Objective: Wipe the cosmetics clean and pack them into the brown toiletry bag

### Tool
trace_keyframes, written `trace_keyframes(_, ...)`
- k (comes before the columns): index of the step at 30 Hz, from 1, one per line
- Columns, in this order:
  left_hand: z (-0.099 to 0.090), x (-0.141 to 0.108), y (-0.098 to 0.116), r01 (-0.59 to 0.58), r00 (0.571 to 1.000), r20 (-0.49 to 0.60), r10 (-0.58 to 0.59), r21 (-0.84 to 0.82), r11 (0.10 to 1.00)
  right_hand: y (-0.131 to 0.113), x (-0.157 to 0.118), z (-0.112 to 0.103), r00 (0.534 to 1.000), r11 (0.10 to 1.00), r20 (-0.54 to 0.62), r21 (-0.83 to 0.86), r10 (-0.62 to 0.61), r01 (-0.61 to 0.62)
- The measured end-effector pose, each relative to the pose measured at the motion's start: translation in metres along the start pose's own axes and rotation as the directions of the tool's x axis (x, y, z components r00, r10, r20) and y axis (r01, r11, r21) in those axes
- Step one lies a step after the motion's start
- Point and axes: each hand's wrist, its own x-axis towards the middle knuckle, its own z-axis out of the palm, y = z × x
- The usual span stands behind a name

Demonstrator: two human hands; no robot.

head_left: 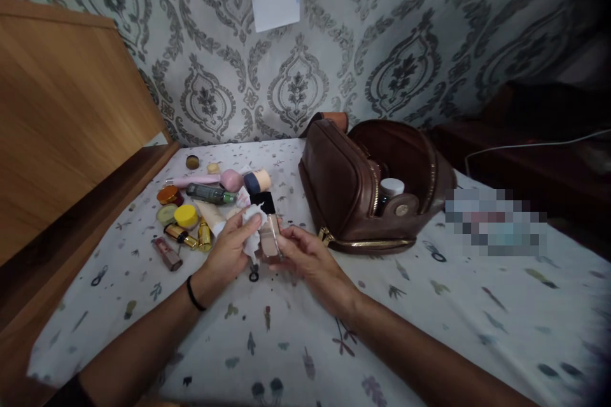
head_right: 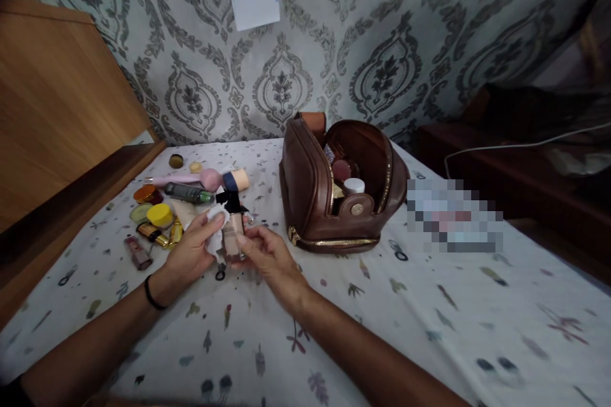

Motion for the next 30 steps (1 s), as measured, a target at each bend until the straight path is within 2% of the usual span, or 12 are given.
trace_keyframes(4,-0.006,-0.001,-0.001,0.003,0.998,-0.060,0.004,0.115,0.993,-0.003,0.000,-0.003,0.987,0.956,-0.060,-0.263,-0.150,0.129)
trace_keyframes(7,-0.008,-0.003,0.001,-0.006,1.000,-0.001,0.007,0.293,0.956,-0.008,0.000,-0.006,0.973,0.918,-0.108,-0.365,-0.205,0.153)
trace_keyframes(12,-0.008,-0.006,0.006,-0.079,0.991,0.130,0.014,0.513,0.854,-0.008,0.003,-0.008,0.987,0.965,-0.151,-0.263,-0.060,0.019)
trace_keyframes(14,-0.009,-0.006,0.006,-0.093,0.988,0.153,0.003,0.587,0.804,-0.007,0.005,-0.009,0.988,0.971,-0.146,-0.238,-0.048,0.012)
trace_keyframes(19,-0.017,-0.004,0.002,-0.121,0.979,0.202,-0.028,0.689,0.715,-0.005,0.006,-0.010,0.982,0.974,-0.156,-0.216,-0.109,0.073)
trace_keyframes(22,-0.022,-0.002,-0.001,-0.175,0.961,0.274,-0.041,0.717,0.674,-0.005,0.006,-0.011,0.972,0.972,-0.183,-0.212,-0.144,0.104)
trace_keyframes(26,-0.024,-0.001,0.001,-0.227,0.922,0.376,-0.090,0.715,0.661,-0.004,0.008,-0.012,0.959,0.965,-0.198,-0.206,-0.201,0.159)
trace_keyframes(30,-0.023,0.001,0.001,-0.229,0.918,0.387,-0.087,0.697,0.679,-0.005,0.009,-0.013,0.954,0.956,-0.186,-0.221,-0.234,0.191)
